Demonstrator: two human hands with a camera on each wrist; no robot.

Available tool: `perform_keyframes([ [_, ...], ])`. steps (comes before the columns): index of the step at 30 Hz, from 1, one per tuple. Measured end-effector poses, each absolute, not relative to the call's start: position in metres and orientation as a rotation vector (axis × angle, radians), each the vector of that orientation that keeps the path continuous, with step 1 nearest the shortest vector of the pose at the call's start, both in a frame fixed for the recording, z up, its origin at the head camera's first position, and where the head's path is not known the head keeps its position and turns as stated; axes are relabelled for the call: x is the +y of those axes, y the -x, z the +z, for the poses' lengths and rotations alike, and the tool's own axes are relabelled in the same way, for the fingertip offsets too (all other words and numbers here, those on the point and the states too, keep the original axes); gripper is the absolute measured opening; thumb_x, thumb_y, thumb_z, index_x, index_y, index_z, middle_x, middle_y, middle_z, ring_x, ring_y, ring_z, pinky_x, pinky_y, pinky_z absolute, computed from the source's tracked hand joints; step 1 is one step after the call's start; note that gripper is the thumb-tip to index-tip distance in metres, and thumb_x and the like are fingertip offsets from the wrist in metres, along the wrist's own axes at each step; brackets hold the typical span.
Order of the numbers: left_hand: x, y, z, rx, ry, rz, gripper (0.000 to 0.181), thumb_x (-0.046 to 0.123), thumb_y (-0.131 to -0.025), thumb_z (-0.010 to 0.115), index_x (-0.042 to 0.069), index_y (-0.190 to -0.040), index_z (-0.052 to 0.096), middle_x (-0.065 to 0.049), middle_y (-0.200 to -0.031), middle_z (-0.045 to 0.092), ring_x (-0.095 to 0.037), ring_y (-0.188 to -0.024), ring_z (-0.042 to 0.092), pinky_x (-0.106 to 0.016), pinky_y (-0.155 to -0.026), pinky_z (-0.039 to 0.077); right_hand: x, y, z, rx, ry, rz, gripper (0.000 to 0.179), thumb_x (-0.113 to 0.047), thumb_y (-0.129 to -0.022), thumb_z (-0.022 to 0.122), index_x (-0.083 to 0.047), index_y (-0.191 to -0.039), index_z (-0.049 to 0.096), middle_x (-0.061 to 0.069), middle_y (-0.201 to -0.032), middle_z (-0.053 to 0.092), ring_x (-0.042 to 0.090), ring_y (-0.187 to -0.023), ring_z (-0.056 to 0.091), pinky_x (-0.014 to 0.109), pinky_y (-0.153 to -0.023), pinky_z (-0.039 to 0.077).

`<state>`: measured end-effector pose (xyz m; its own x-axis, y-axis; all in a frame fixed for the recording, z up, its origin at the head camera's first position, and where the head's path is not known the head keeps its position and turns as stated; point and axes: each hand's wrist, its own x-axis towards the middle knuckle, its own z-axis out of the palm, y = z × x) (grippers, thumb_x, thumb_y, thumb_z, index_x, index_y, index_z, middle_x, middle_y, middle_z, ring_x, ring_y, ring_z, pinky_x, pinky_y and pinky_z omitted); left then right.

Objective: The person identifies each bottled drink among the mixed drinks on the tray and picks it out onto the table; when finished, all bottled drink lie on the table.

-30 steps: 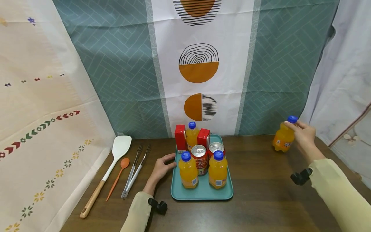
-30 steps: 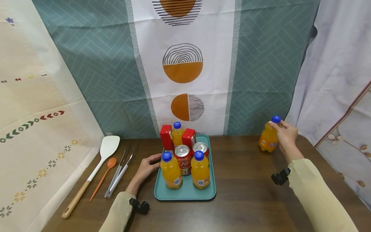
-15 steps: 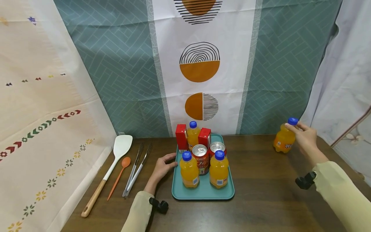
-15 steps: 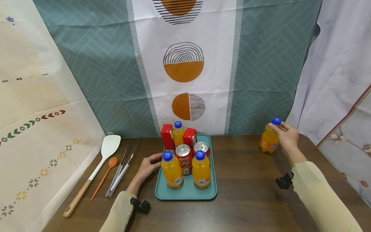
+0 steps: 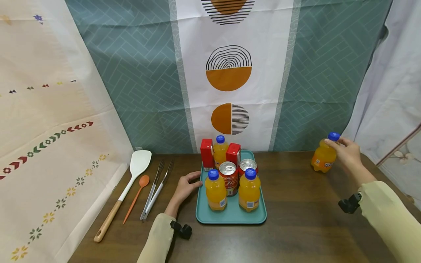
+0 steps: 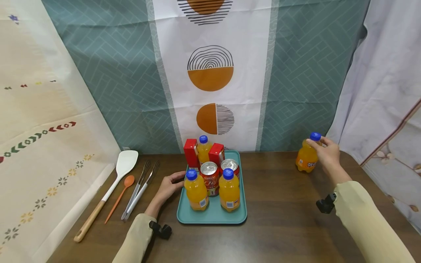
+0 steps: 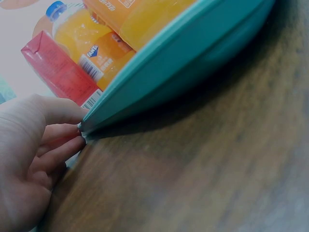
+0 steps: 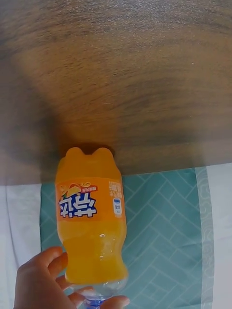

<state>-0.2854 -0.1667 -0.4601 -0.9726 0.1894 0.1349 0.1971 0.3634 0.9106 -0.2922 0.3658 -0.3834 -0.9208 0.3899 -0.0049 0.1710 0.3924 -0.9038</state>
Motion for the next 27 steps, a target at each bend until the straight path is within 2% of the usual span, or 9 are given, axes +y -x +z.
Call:
perform_keyframes([
  [6, -0.167, 0.285, -0.46, -2.577, 0.361, -1.746, 0.043, 0.001, -0.086, 0.068, -0.008, -0.127, 0.06, -0.026, -0.129, 0.062, -0.04, -0.124, 0.056, -0.053, -0.109, 0.041, 0.368, 0.29, -0.38, -2.493, 0.499, 1.499, 0.084, -0.054, -0.096, 0.046, 0.006, -0.151, 0.023, 0.031, -0.158, 0.019, 0.052, -0.143, 0.019, 0.064, -0.116, 0.022],
  [10, -0.167, 0.285, -0.459, -2.59, 0.364, -1.746, 0.043, 0.002, -0.086, 0.068, -0.008, -0.127, 0.059, -0.026, -0.131, 0.061, -0.04, -0.126, 0.055, -0.053, -0.11, 0.04, 0.37, 0.29, -0.377, -2.461, 0.514, 1.497, 0.081, -0.056, -0.094, 0.049, -0.001, -0.151, 0.031, 0.017, -0.154, 0.039, 0.046, -0.144, 0.024, 0.057, -0.119, 0.025],
  [12, -0.167, 0.284, -0.459, -2.59, 0.358, -1.753, 0.043, 0.002, -0.086, 0.068, -0.008, -0.128, 0.059, -0.026, -0.131, 0.06, -0.041, -0.126, 0.054, -0.053, -0.111, 0.04, 0.37, 0.291, -0.374, -2.439, 0.497, 1.507, 0.078, -0.056, -0.094, 0.05, -0.006, -0.151, 0.033, 0.008, -0.154, 0.041, 0.042, -0.146, 0.023, 0.054, -0.12, 0.024],
  [14, -0.167, 0.284, -0.458, -2.592, 0.356, -1.75, 0.044, 0.003, -0.087, 0.068, -0.008, -0.128, 0.059, -0.026, -0.132, 0.06, -0.041, -0.126, 0.054, -0.053, -0.111, 0.04, 0.37, 0.291, -0.37, -2.427, 0.49, 1.488, 0.075, -0.056, -0.093, 0.051, -0.011, -0.151, 0.035, 0.002, -0.155, 0.041, 0.035, -0.146, 0.027, 0.045, -0.12, 0.03],
  [16, -0.167, 0.285, -0.457, -2.588, 0.356, -1.752, 0.044, 0.003, -0.087, 0.068, -0.008, -0.128, 0.059, -0.026, -0.131, 0.06, -0.041, -0.126, 0.054, -0.053, -0.111, 0.04, 0.368, 0.292, -0.366, -2.403, 0.489, 1.467, 0.072, -0.055, -0.093, 0.053, -0.014, -0.15, 0.039, -0.003, -0.153, 0.044, 0.024, -0.141, 0.038, 0.026, -0.112, 0.04],
  [18, -0.167, 0.285, -0.457, -2.589, 0.361, -1.743, 0.043, 0.003, -0.087, 0.068, -0.008, -0.128, 0.059, -0.026, -0.132, 0.06, -0.041, -0.126, 0.054, -0.053, -0.111, 0.04, 0.366, 0.292, -0.362, -2.358, 0.472, 1.451, 0.065, -0.052, -0.092, 0.056, -0.017, -0.146, 0.047, -0.011, -0.139, 0.057, 0.007, -0.123, 0.052, 0.009, -0.094, 0.046],
  [20, -0.167, 0.285, -0.456, -2.594, 0.363, -1.74, 0.043, 0.003, -0.087, 0.068, -0.008, -0.128, 0.059, -0.026, -0.131, 0.06, -0.041, -0.126, 0.054, -0.054, -0.111, 0.04, 0.363, 0.292, -0.357, -2.322, 0.451, 1.436, 0.058, -0.051, -0.091, 0.06, -0.02, -0.14, 0.053, -0.026, -0.115, 0.06, -0.007, -0.101, 0.051, -0.001, -0.074, 0.041],
  [23, -0.167, 0.285, -0.457, -2.599, 0.357, -1.742, 0.044, 0.003, -0.086, 0.068, -0.008, -0.128, 0.059, -0.026, -0.131, 0.06, -0.04, -0.126, 0.054, -0.053, -0.111, 0.04, 0.356, 0.293, -0.35, -2.293, 0.4, 1.433, 0.049, -0.051, -0.09, 0.062, -0.025, -0.131, 0.058, -0.037, -0.093, 0.047, -0.016, -0.088, 0.042, -0.001, -0.075, 0.041],
  [27, -0.165, 0.284, -0.458, -2.59, 0.351, -1.746, 0.043, 0.002, -0.086, 0.068, -0.008, -0.127, 0.06, -0.026, -0.131, 0.061, -0.04, -0.126, 0.054, -0.053, -0.111, 0.04, 0.342, 0.293, -0.339, -2.309, 0.353, 1.357, 0.056, -0.054, -0.089, 0.06, -0.022, -0.135, 0.056, -0.022, -0.116, 0.06, -0.014, -0.095, 0.045, 0.001, -0.085, 0.043],
])
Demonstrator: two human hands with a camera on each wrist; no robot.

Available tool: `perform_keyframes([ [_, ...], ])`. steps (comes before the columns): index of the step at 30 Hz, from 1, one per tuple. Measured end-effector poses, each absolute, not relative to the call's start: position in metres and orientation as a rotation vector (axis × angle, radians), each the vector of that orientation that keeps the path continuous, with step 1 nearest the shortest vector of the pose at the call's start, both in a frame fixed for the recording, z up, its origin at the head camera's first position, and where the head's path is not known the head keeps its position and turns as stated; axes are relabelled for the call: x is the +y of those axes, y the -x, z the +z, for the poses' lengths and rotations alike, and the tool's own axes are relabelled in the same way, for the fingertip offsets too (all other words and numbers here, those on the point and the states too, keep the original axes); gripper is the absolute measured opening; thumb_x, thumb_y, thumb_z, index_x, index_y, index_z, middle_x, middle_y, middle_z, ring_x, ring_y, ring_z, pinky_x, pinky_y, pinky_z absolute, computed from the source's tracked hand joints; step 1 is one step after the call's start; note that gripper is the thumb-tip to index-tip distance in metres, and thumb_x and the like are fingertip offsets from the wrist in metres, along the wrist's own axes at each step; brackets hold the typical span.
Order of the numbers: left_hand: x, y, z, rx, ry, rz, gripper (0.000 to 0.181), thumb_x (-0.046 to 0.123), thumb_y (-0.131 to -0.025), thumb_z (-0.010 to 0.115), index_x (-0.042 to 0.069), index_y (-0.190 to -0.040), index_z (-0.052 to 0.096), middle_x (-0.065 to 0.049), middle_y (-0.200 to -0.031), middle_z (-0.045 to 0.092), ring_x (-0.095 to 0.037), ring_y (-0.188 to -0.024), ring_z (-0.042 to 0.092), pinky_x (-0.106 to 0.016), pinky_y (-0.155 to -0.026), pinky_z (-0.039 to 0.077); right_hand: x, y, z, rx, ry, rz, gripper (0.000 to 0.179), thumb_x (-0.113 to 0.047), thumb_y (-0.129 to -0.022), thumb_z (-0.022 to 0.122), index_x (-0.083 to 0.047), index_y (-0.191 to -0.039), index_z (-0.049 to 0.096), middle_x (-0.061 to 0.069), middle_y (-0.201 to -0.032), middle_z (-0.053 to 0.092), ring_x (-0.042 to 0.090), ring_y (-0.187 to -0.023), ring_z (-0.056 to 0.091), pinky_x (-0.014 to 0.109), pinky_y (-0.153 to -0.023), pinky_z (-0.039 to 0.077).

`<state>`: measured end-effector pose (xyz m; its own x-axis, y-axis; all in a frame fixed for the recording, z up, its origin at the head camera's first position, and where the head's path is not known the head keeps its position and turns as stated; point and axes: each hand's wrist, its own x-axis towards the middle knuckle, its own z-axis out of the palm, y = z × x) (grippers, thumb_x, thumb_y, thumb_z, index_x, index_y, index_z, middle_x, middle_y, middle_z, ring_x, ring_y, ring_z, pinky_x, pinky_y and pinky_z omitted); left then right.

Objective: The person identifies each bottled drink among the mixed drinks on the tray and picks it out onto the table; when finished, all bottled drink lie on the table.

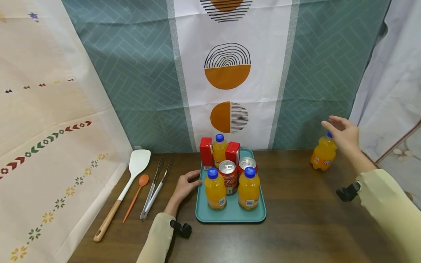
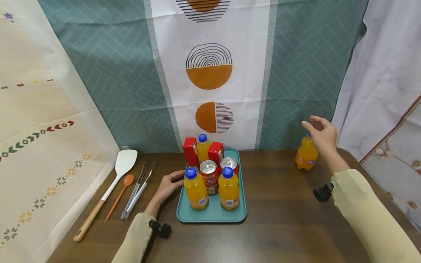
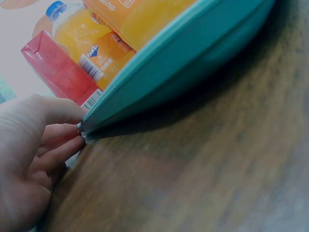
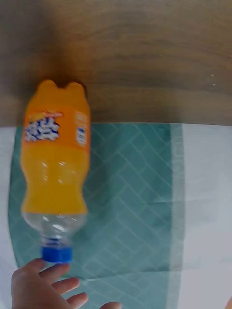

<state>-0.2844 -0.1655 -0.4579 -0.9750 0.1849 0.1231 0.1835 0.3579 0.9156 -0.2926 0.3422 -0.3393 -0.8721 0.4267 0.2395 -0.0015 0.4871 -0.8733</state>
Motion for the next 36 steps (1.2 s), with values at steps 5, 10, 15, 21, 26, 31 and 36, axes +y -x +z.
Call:
perform_keyframes([
  [5, -0.166, 0.285, -0.459, 2.6, -0.354, 1.739, 0.042, 0.002, -0.086, 0.068, -0.008, -0.127, 0.06, -0.025, -0.13, 0.062, -0.04, -0.126, 0.055, -0.053, -0.11, 0.04, 0.321, 0.294, -0.333, -2.341, 0.207, 1.188, 0.063, -0.049, -0.092, 0.059, -0.005, -0.138, 0.053, 0.01, -0.142, 0.056, 0.008, -0.118, 0.054, 0.024, -0.105, 0.046],
  [10, -0.166, 0.286, -0.457, 2.59, -0.361, 1.744, 0.044, 0.002, -0.086, 0.068, -0.008, -0.128, 0.06, -0.025, -0.131, 0.061, -0.04, -0.126, 0.054, -0.053, -0.111, 0.039, 0.298, 0.297, -0.329, -2.391, 0.061, 1.212, 0.066, -0.049, -0.093, 0.058, -0.003, -0.139, 0.05, 0.021, -0.144, 0.051, 0.032, -0.132, 0.046, 0.052, -0.112, 0.038],
  [15, -0.166, 0.285, -0.457, 2.593, -0.366, 1.738, 0.044, 0.002, -0.086, 0.068, -0.008, -0.128, 0.059, -0.026, -0.131, 0.061, -0.04, -0.127, 0.054, -0.054, -0.111, 0.039, 0.275, 0.301, -0.325, -2.402, -0.022, 1.296, 0.066, -0.047, -0.094, 0.059, 0.0, -0.139, 0.049, 0.025, -0.144, 0.049, 0.04, -0.135, 0.043, 0.056, -0.114, 0.032],
  [21, -0.165, 0.284, -0.458, 2.591, -0.36, 1.736, 0.043, 0.002, -0.087, 0.067, -0.008, -0.128, 0.059, -0.026, -0.13, 0.061, -0.04, -0.127, 0.053, -0.054, -0.111, 0.039, 0.25, 0.308, -0.327, -2.439, -0.089, 1.346, 0.064, -0.045, -0.094, 0.061, -0.002, -0.139, 0.049, 0.022, -0.145, 0.049, 0.036, -0.137, 0.043, 0.054, -0.115, 0.034],
  [26, -0.165, 0.284, -0.458, 2.591, -0.352, 1.74, 0.043, 0.002, -0.087, 0.068, -0.008, -0.127, 0.06, -0.026, -0.131, 0.061, -0.04, -0.128, 0.053, -0.054, -0.112, 0.038, 0.228, 0.317, -0.328, -2.453, -0.135, 1.383, 0.062, -0.042, -0.094, 0.061, -0.001, -0.14, 0.05, 0.021, -0.145, 0.05, 0.038, -0.137, 0.045, 0.053, -0.112, 0.038],
  [31, -0.163, 0.284, -0.458, 2.593, -0.365, 1.729, 0.042, 0.003, -0.087, 0.067, -0.008, -0.127, 0.06, -0.026, -0.131, 0.061, -0.04, -0.128, 0.053, -0.054, -0.111, 0.039, 0.209, 0.326, -0.327, -2.455, -0.189, 1.398, 0.055, -0.036, -0.095, 0.061, -0.001, -0.137, 0.053, 0.021, -0.14, 0.056, 0.039, -0.128, 0.053, 0.051, -0.106, 0.045],
  [36, -0.164, 0.286, -0.459, 2.6, -0.352, 1.732, 0.042, 0.002, -0.087, 0.068, -0.008, -0.127, 0.06, -0.026, -0.131, 0.061, -0.04, -0.128, 0.053, -0.053, -0.111, 0.039, 0.188, 0.333, -0.326, -2.46, -0.28, 1.419, 0.052, -0.032, -0.095, 0.062, 0.0, -0.136, 0.054, 0.022, -0.138, 0.057, 0.039, -0.126, 0.055, 0.051, -0.105, 0.046],
])
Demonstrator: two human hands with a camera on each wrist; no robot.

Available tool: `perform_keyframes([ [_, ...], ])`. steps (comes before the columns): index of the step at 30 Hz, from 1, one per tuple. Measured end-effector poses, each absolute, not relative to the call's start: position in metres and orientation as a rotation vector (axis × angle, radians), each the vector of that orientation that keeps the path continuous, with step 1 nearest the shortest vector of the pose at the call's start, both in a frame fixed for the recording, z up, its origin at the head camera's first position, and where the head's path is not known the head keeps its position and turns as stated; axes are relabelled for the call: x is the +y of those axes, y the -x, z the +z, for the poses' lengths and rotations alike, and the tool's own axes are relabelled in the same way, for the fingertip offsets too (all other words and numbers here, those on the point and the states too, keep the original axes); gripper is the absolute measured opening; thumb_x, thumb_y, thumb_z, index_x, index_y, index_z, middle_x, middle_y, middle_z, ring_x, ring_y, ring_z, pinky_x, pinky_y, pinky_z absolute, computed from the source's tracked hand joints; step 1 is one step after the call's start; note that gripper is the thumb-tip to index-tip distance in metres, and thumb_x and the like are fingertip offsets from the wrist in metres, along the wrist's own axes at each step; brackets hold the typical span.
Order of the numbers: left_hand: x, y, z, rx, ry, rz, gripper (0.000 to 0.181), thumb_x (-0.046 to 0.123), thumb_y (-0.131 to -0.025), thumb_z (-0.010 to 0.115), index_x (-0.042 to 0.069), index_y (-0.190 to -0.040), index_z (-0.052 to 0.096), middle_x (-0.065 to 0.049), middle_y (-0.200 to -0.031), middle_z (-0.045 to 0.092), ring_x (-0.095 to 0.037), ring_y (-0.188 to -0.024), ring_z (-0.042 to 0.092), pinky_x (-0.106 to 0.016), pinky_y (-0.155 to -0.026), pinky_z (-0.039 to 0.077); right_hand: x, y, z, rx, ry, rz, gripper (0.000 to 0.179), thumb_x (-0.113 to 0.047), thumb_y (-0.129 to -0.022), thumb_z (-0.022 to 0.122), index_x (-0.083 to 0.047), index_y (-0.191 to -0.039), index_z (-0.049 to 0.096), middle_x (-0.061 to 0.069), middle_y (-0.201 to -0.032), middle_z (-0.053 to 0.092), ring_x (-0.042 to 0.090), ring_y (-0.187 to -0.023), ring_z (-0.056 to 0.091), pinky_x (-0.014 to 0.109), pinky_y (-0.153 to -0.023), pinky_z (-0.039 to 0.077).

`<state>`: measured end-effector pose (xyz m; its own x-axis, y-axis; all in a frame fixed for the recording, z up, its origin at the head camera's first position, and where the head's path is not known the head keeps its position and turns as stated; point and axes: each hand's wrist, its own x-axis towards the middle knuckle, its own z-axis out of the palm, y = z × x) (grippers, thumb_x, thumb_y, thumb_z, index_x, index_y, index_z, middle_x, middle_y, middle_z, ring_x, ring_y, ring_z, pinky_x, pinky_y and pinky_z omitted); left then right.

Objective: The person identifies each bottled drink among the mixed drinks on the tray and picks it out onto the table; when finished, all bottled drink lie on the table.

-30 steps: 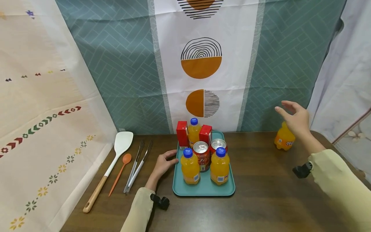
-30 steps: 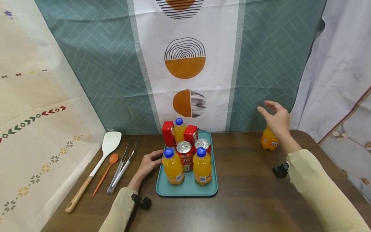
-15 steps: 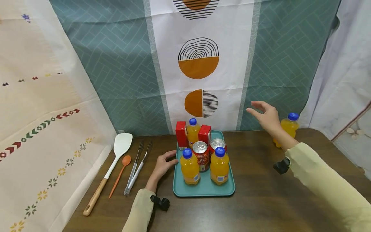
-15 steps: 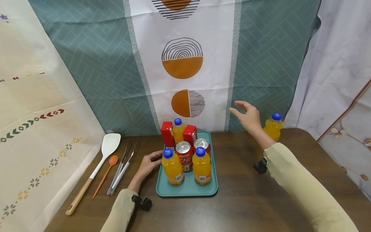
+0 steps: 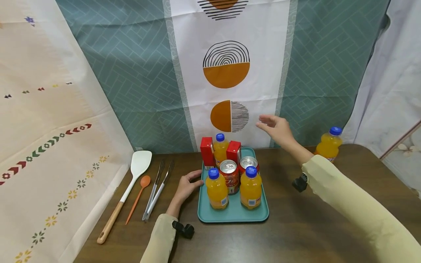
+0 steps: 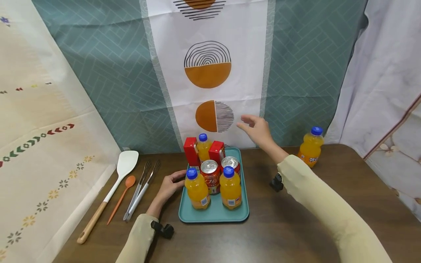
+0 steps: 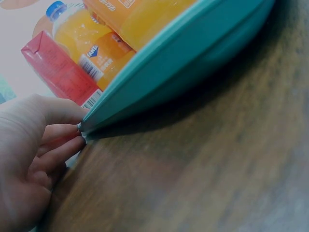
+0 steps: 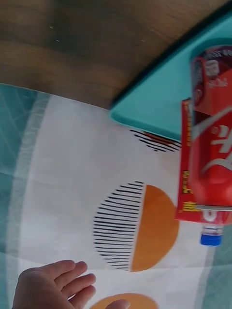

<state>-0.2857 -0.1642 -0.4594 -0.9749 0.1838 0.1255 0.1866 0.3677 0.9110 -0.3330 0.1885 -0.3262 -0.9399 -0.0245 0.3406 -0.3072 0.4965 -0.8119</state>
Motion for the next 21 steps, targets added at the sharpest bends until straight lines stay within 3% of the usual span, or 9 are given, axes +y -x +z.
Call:
perform_keyframes([
  [9, -0.169, 0.305, -0.492, -2.559, 0.334, -1.728, 0.041, 0.005, -0.085, 0.07, -0.002, -0.126, 0.064, -0.022, -0.129, 0.064, -0.037, -0.125, 0.056, -0.053, -0.11, 0.04, 0.156, 0.342, -0.336, -2.506, -0.402, 1.44, 0.049, -0.025, -0.094, 0.064, 0.003, -0.134, 0.055, 0.023, -0.136, 0.057, 0.039, -0.126, 0.055, 0.049, -0.106, 0.046],
  [16, -0.174, 0.305, -0.495, -2.526, 0.458, -1.639, 0.041, 0.019, -0.086, 0.071, 0.003, -0.124, 0.066, -0.017, -0.124, 0.068, -0.033, -0.119, 0.061, -0.051, -0.104, 0.047, 0.128, 0.347, -0.344, -2.554, -0.546, 1.408, 0.049, -0.022, -0.093, 0.066, 0.0, -0.135, 0.054, 0.02, -0.138, 0.057, 0.037, -0.131, 0.051, 0.049, -0.112, 0.041],
  [21, -0.174, 0.305, -0.494, -2.536, 0.403, -1.696, 0.041, 0.014, -0.085, 0.072, 0.002, -0.125, 0.066, -0.018, -0.127, 0.066, -0.035, -0.123, 0.058, -0.053, -0.108, 0.043, 0.112, 0.35, -0.346, -2.62, -0.656, 1.376, 0.051, -0.021, -0.091, 0.068, 0.001, -0.135, 0.054, 0.02, -0.138, 0.057, 0.037, -0.131, 0.05, 0.05, -0.113, 0.04],
])
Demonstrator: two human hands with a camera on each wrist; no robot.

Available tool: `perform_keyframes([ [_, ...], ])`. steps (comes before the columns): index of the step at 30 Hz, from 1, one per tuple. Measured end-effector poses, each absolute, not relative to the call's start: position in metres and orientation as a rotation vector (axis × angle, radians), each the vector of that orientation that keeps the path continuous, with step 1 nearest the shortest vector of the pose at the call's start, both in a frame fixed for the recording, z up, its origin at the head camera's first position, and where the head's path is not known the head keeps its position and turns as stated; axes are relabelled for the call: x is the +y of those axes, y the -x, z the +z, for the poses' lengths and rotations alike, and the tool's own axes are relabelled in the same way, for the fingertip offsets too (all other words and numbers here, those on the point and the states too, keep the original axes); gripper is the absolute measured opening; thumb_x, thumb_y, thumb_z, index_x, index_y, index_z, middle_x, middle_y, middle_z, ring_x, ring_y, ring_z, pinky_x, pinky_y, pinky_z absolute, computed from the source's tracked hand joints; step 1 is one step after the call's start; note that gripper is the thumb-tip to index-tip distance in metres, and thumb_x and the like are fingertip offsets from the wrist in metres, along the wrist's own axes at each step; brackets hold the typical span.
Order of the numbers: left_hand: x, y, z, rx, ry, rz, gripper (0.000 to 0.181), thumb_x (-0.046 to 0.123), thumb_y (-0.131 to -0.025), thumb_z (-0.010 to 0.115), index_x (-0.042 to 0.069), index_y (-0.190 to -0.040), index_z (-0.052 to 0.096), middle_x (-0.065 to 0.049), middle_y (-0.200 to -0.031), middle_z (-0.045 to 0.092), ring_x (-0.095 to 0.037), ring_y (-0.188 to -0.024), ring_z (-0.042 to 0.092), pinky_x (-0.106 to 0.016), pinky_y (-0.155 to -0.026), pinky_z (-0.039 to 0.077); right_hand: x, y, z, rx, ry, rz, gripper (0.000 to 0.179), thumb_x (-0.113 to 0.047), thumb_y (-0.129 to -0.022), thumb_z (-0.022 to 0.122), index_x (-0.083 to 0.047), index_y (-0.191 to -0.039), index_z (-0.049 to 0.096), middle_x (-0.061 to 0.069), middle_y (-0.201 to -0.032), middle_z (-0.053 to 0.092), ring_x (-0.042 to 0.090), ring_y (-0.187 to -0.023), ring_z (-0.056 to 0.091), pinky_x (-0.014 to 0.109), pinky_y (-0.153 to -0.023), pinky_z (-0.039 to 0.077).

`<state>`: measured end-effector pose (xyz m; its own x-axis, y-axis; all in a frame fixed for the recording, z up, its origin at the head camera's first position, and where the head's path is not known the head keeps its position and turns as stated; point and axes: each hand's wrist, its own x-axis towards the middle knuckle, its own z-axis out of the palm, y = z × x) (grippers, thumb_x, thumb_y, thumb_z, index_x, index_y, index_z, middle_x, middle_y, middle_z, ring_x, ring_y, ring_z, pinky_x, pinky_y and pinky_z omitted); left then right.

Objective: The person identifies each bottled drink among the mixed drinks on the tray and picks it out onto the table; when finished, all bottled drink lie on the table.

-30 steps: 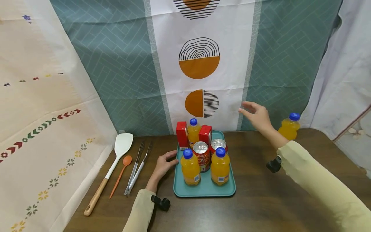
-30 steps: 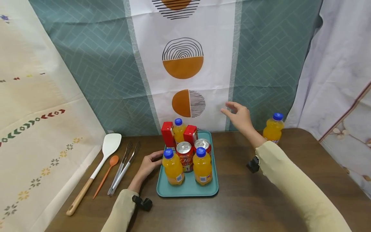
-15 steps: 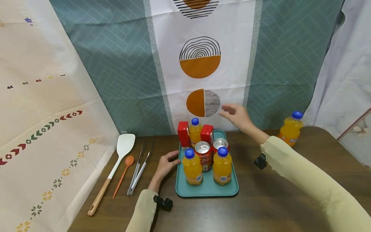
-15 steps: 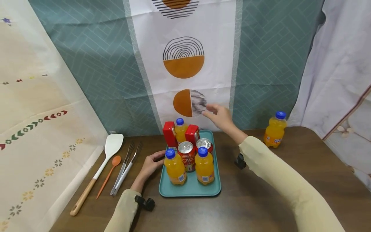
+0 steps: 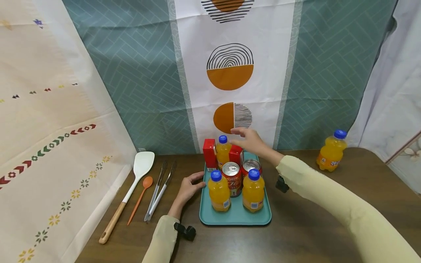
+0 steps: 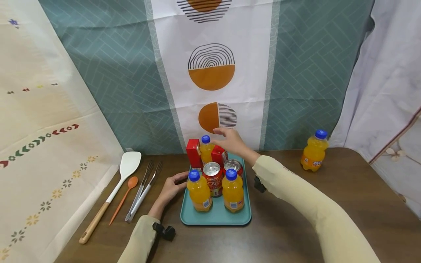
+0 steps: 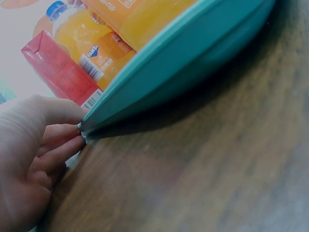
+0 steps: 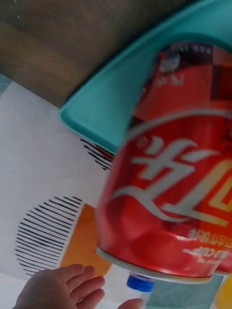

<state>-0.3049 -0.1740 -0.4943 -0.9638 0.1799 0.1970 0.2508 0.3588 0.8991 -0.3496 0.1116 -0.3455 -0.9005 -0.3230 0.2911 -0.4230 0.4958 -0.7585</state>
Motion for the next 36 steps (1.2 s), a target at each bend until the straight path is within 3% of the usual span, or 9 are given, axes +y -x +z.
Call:
perform_keyframes([
  [12, -0.163, 0.286, -0.464, -2.588, 0.39, -1.718, 0.041, 0.003, -0.087, 0.067, -0.009, -0.125, 0.061, -0.026, -0.129, 0.062, -0.041, -0.125, 0.055, -0.055, -0.109, 0.041, 0.092, 0.354, -0.359, -2.662, -0.69, 1.35, 0.052, -0.019, -0.091, 0.068, 0.002, -0.136, 0.052, 0.021, -0.132, 0.061, 0.036, -0.124, 0.058, 0.046, -0.106, 0.048],
  [16, -0.162, 0.283, -0.463, -2.574, 0.396, -1.736, 0.041, 0.001, -0.086, 0.067, -0.008, -0.125, 0.061, -0.026, -0.128, 0.063, -0.04, -0.125, 0.055, -0.054, -0.109, 0.041, 0.088, 0.355, -0.363, -2.678, -0.677, 1.324, 0.054, -0.019, -0.09, 0.07, 0.001, -0.137, 0.052, 0.022, -0.128, 0.063, 0.037, -0.117, 0.062, 0.046, -0.101, 0.052],
  [23, -0.178, 0.303, -0.495, -2.537, 0.313, -1.713, 0.04, 0.006, -0.085, 0.071, 0.002, -0.124, 0.066, -0.017, -0.127, 0.066, -0.034, -0.124, 0.058, -0.052, -0.109, 0.042, 0.072, 0.356, -0.364, -2.647, -0.659, 1.302, 0.049, -0.02, -0.09, 0.07, -0.001, -0.133, 0.056, 0.019, -0.125, 0.066, 0.034, -0.115, 0.063, 0.044, -0.1, 0.053],
  [36, -0.166, 0.293, -0.479, -2.547, 0.322, -1.692, 0.039, 0.0, -0.085, 0.069, -0.006, -0.123, 0.063, -0.024, -0.126, 0.065, -0.039, -0.122, 0.058, -0.055, -0.107, 0.043, 0.074, 0.356, -0.369, -2.589, -0.566, 1.294, 0.043, -0.02, -0.089, 0.071, -0.001, -0.127, 0.06, 0.018, -0.12, 0.069, 0.033, -0.109, 0.066, 0.042, -0.097, 0.054],
])
